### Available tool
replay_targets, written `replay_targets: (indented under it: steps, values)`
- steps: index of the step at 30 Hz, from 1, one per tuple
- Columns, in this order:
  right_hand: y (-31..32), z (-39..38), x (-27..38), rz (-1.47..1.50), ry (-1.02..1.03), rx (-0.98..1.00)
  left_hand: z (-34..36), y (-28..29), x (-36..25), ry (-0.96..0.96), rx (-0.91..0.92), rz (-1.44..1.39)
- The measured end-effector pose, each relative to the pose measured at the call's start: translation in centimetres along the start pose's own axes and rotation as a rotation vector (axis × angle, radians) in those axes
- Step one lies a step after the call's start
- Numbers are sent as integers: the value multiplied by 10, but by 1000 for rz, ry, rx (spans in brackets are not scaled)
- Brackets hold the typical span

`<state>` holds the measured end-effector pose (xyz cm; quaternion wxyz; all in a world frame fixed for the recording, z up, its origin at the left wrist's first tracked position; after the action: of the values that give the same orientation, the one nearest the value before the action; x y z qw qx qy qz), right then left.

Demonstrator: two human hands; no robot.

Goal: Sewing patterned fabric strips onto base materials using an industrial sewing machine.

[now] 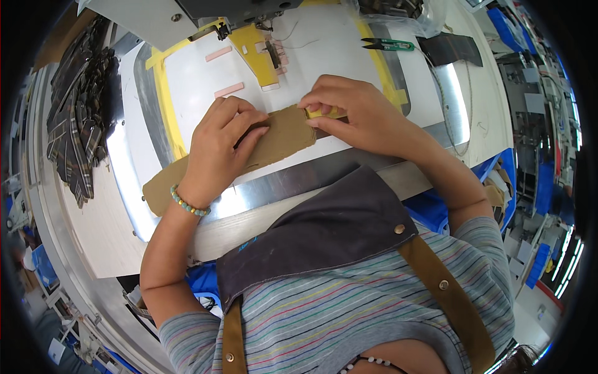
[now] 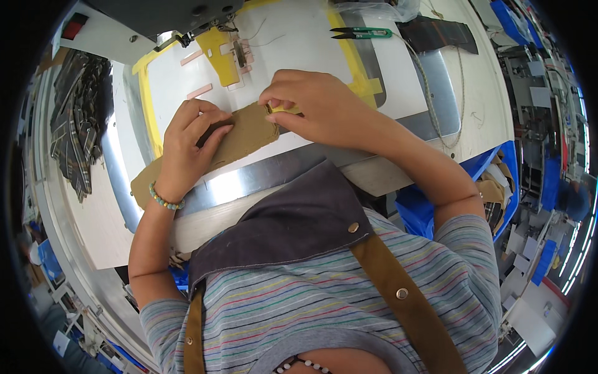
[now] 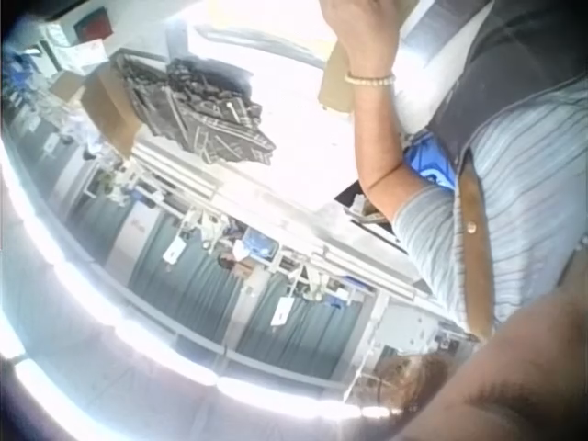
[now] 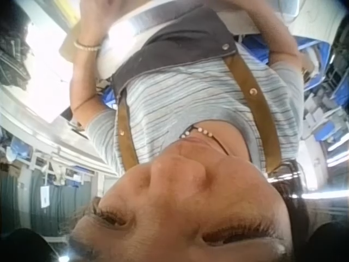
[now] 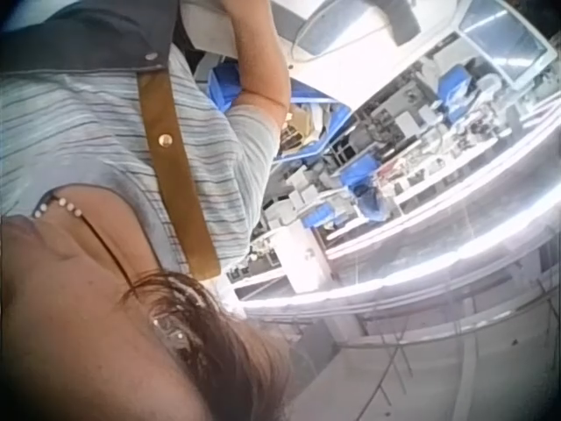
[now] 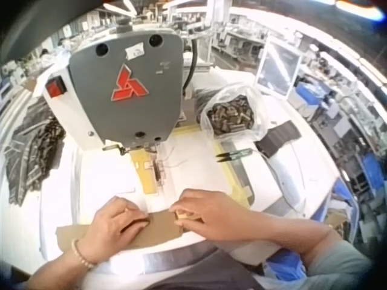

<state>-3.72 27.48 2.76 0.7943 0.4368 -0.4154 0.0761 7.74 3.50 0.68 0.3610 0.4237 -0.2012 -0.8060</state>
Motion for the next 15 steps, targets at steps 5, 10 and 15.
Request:
replay_targets:
  steps: [5,10,15]
  values:
    - [-10,8,-7,-4,-25,-24,-1,0,-1,2,8,12]
    - [-13,9,-5,-37,-27,-41,-1,1,1,0,10,0]
    - [-13,9,-3,-39,-20,-54,0,1,1,3,13,2]
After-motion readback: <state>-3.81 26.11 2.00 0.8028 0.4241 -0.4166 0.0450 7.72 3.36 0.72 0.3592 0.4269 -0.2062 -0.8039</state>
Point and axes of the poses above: each hand's wrist, its own z-axis towards the middle knuckle, its own y-axis out of the back of the hand, x = y × z, the point moved 2 cm from there along z, towards the middle knuckle, and after that the axes turned 12 degrees about -x, right-handed, at the moved point
